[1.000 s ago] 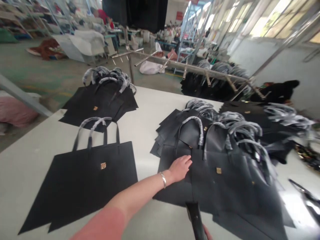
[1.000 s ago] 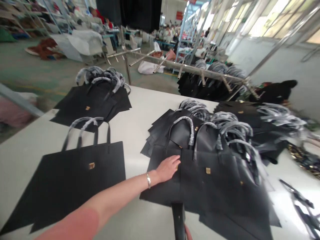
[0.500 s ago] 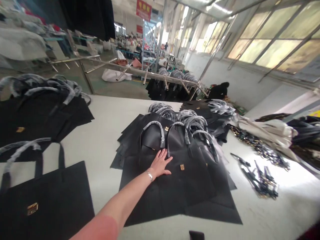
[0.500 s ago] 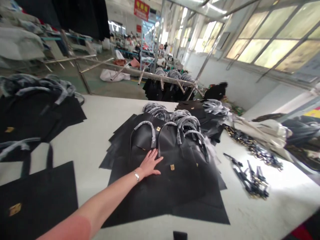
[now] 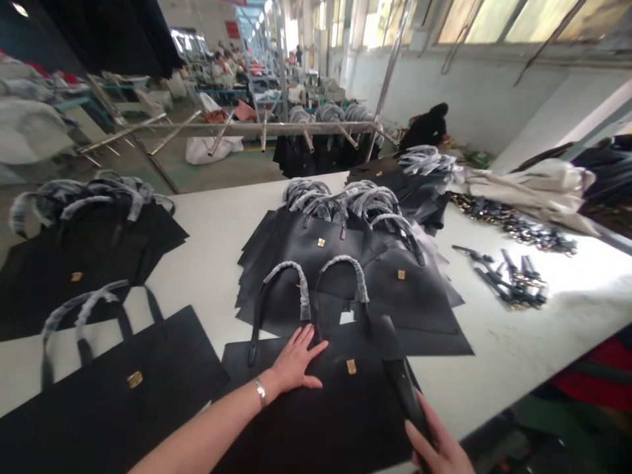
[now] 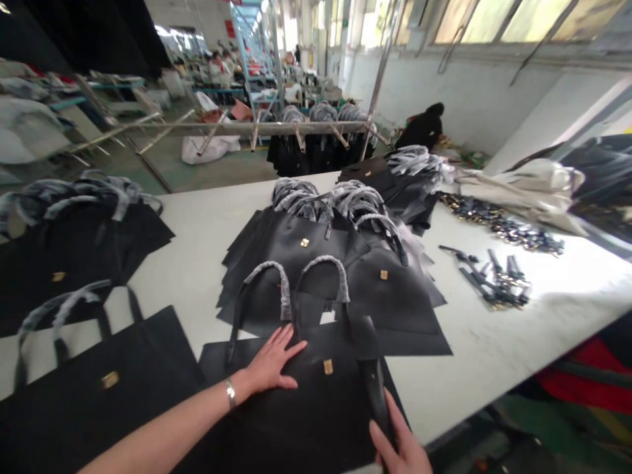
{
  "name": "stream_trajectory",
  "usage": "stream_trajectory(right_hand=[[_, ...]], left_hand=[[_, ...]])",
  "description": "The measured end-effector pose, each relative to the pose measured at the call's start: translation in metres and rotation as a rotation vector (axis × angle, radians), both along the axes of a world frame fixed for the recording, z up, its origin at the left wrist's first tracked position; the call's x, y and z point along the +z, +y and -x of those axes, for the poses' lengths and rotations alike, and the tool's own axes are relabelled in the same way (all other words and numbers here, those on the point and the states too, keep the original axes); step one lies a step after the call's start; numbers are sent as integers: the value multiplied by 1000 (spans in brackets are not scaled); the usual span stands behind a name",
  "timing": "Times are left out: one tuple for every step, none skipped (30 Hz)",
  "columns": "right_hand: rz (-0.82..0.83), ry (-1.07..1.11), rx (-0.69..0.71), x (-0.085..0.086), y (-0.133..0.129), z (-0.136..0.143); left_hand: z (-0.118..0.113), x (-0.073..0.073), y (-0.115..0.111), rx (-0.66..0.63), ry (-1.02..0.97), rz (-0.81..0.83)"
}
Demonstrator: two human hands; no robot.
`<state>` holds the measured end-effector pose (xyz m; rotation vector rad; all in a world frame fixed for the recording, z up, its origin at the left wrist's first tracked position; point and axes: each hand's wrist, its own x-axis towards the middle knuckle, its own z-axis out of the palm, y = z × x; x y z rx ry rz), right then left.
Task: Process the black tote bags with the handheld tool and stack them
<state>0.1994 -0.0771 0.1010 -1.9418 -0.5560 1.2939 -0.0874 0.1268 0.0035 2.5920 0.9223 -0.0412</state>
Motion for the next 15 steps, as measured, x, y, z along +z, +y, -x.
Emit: stream_trajectory(right_hand=[[13, -2, 4, 1, 2, -1], [31, -11, 5, 2, 3, -3], [51, -24, 7, 2, 5, -5], [73, -37, 13, 1, 6, -7], [91, -46, 20, 0, 8, -9], [97, -44, 32, -1, 11, -11], [96, -41, 41, -3, 15, -14], [90, -37, 51, -4, 19, -16], [82, -25, 60, -5, 24, -18], [72, -3, 72, -6, 30, -21], [62, 23, 84, -7, 36, -23], [58, 49, 94, -8, 42, -26], [56, 73, 101, -9, 48, -28], [54, 99, 103, -9, 54, -30], [55, 122, 99, -9, 60, -33]], left_hand=[[6, 6, -12, 7, 27, 3], [10, 13, -22, 40, 50, -7], [9, 20, -32, 94, 63, -30], [5, 27, -42, 155, 60, -63], [-4, 34, -50, 207, 36, -98], [-16, 38, -57, 229, -6, -125], [-30, 41, -64, 214, -61, -138], [-45, 41, -70, 167, -116, -134], [-59, 39, -75, 113, -162, -117], [-72, 35, -80, 64, -192, -91], [-82, 29, -84, 24, -206, -62], [-88, 23, -88, -6, -205, -35], [-92, 16, -92, -26, -196, -13], [-93, 11, -95, -41, -184, 1], [-92, 7, -98, -54, -175, 7]])
